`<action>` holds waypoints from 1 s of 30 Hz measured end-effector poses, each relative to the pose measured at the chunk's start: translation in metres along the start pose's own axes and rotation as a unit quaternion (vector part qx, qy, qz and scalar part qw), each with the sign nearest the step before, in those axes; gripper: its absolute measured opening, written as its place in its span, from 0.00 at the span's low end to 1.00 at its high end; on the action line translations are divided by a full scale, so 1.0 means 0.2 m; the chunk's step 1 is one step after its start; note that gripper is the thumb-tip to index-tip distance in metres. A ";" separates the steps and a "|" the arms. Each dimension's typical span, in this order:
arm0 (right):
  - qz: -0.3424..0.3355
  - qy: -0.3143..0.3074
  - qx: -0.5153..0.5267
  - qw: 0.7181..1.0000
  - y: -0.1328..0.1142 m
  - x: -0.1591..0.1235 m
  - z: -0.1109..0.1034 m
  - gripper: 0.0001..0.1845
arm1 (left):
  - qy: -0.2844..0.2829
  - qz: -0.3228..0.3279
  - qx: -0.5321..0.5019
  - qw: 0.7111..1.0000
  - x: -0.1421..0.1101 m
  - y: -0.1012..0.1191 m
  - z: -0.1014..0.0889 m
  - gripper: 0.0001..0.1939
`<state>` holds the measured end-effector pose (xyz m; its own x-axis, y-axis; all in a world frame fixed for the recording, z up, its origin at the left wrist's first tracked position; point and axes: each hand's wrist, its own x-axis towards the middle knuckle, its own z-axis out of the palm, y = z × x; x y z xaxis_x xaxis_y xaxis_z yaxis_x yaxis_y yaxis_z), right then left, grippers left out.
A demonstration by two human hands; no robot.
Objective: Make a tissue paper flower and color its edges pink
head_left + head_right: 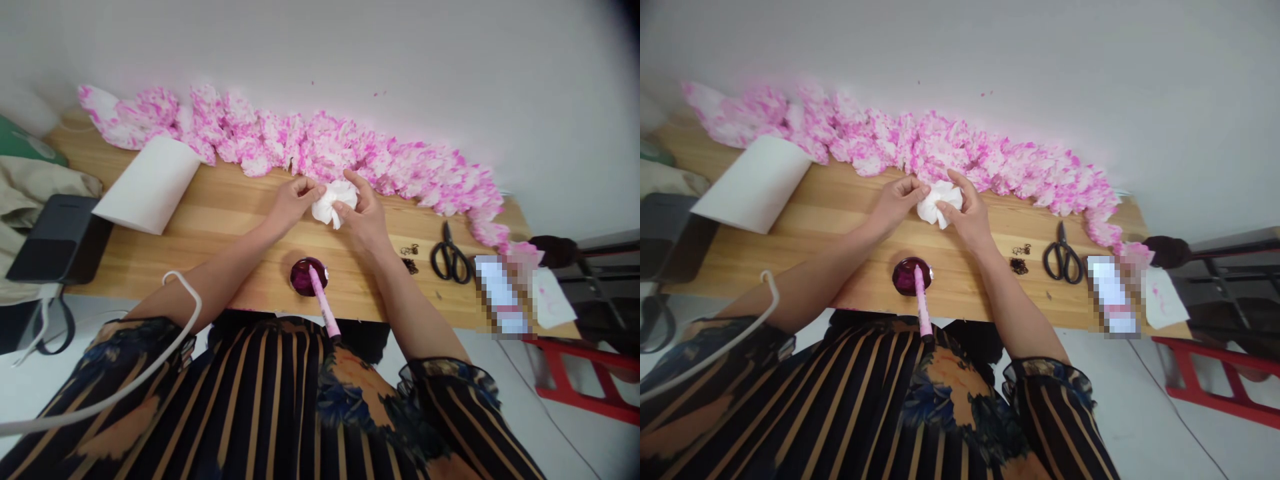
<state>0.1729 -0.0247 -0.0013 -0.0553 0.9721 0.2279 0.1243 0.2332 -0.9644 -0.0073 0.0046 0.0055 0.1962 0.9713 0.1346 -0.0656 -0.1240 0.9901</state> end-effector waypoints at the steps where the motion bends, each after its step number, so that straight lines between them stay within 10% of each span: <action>1: -0.001 -0.001 0.003 1.000 0.00 0.00 0.00 0.42 | 0.006 0.004 0.002 1.000 0.00 0.00 0.00 0.10; 15: -0.028 -0.021 -0.062 0.997 -0.01 0.01 -0.01 0.42 | -0.007 0.114 0.117 0.987 0.00 0.07 0.00 0.07; 30: -0.024 -0.048 -0.056 0.997 0.00 -0.01 -0.01 0.42 | -0.004 0.020 -0.004 1.000 0.01 -0.01 0.00 0.09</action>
<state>0.1753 -0.0270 -0.0013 -0.1569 0.9541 0.2550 0.2281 0.2862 -0.9306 -0.0077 0.0068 0.0044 0.2005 0.9640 0.1747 -0.0805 -0.1615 0.9836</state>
